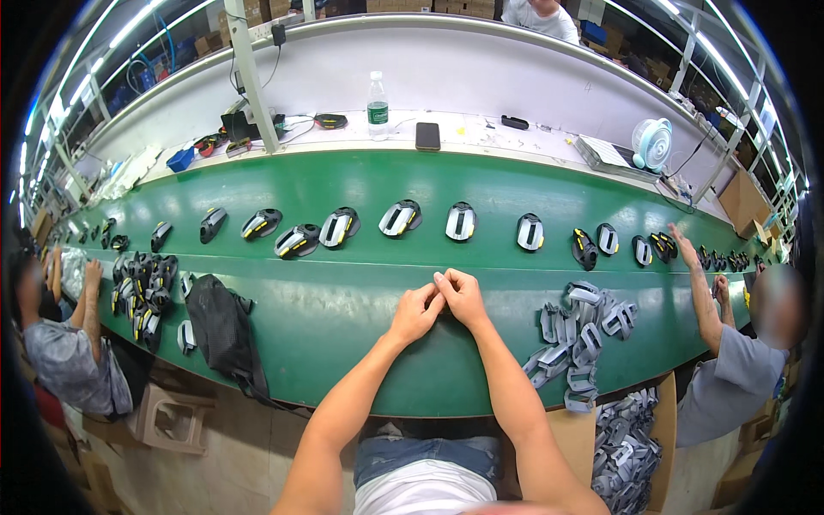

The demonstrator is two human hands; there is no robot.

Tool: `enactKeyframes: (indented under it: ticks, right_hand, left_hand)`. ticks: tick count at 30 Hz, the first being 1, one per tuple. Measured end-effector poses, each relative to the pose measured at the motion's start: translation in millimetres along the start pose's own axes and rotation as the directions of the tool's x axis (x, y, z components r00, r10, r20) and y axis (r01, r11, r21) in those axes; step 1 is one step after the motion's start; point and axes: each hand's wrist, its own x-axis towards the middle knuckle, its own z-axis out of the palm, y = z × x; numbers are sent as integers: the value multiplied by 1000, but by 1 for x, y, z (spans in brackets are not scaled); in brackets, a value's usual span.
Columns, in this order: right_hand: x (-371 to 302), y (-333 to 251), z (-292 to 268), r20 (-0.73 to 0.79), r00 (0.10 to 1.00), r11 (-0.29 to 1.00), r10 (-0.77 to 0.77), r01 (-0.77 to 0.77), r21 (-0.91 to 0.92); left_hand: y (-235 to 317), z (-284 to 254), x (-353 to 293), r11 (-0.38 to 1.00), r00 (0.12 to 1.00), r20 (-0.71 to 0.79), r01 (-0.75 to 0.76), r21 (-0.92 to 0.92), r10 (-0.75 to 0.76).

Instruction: Assembling plastic casings and internal components for electronic devices on a factory line.

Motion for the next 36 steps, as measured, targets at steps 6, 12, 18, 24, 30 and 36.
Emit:
enactKeyframes:
  ticks: [6, 12, 18, 24, 30, 36]
  right_hand:
    - [0, 1, 0, 7, 1000, 999, 28, -28, 26]
    - [0, 4, -2, 18, 999, 998, -50, 51, -46]
    - [1, 4, -5, 62, 998, 998, 16, -20, 52]
    - [5, 5, -18, 58, 994, 934, 90, -105, 342]
    - [5, 8, -15, 14, 992, 933, 125, -122, 337]
    - [1, 2, -8, 65, 995, 990, 78, -85, 114]
  left_hand:
    - [4, -2, 0, 1000, 1000, 22, 12, 3, -12]
    - [10, -3, 0, 999, 999, 33, 11, 41, -12]
    - [8, -4, 0, 999, 998, 57, 21, 39, -24]
    - [17, -5, 2, 995, 996, 76, 49, 83, -55]
    - [12, -3, 2, 993, 996, 76, 41, 112, -50]
    - [2, -1, 1, 985, 998, 62, -38, 167, 28]
